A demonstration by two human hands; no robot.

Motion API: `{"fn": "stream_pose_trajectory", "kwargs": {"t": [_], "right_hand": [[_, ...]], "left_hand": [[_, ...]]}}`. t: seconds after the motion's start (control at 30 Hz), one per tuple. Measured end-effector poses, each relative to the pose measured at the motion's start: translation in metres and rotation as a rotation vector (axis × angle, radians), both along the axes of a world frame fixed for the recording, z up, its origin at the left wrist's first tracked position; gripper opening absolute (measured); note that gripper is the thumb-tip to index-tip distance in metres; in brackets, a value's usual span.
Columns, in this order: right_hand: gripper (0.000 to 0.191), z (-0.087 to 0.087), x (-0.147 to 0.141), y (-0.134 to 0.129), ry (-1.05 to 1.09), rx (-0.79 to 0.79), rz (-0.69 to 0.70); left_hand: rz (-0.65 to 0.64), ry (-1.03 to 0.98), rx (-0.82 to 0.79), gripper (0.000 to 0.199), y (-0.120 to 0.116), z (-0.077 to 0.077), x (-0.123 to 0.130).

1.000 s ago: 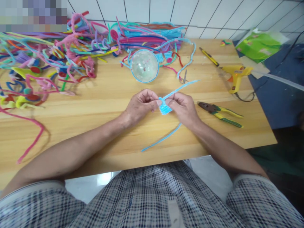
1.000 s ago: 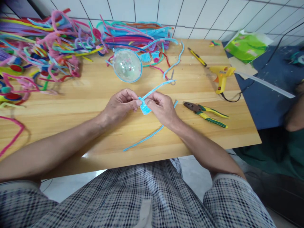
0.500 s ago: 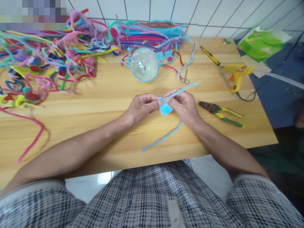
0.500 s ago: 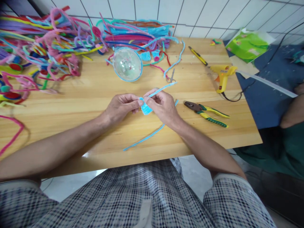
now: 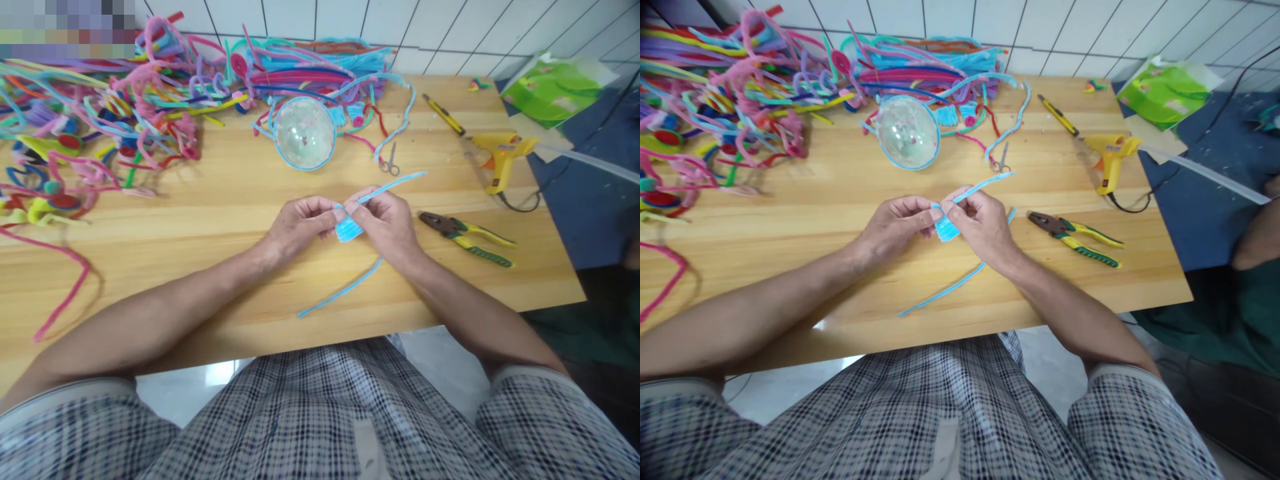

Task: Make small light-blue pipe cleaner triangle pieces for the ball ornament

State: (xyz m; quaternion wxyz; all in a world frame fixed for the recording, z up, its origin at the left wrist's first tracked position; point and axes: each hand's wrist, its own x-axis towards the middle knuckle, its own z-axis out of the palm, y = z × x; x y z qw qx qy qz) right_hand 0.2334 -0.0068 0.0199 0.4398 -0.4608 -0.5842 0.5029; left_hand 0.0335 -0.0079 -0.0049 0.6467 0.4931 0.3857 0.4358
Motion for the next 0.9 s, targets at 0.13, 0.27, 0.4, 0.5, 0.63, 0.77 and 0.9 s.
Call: {"fn": "stream_pose_trajectory", "kwargs": {"t": [0.13,0.27,0.4,0.5,0.63,0.77,0.9], "right_hand": [[0.051,0.004,0.002,0.003,0.010,-0.012,0.010],[0.053,0.002,0.002,0.004,0.050,-0.054,0.006],[0.058,0.000,0.001,0.004,0.133,-0.135,0.031],[0.060,0.000,0.000,0.005,0.183,-0.203,0.083],[0.061,0.000,0.000,0.007,0.156,-0.199,0.077],[0.048,0.003,0.003,0.000,-0.003,0.121,-0.115],[0.021,0.011,0.005,-0.010,-0.268,0.392,-0.164]], "left_hand": [[0.009,-0.003,0.031,0.055,0.000,0.002,0.000],[0.009,0.014,0.064,0.056,-0.002,0.009,0.000],[0.001,0.012,0.146,0.052,-0.005,0.013,-0.001],[-0.005,0.002,0.203,0.050,-0.008,0.015,-0.001],[-0.008,0.015,0.205,0.052,-0.008,0.016,-0.001],[0.012,0.014,0.173,0.052,-0.008,0.014,0.000],[0.042,0.041,0.191,0.053,-0.008,0.010,0.000]]}}
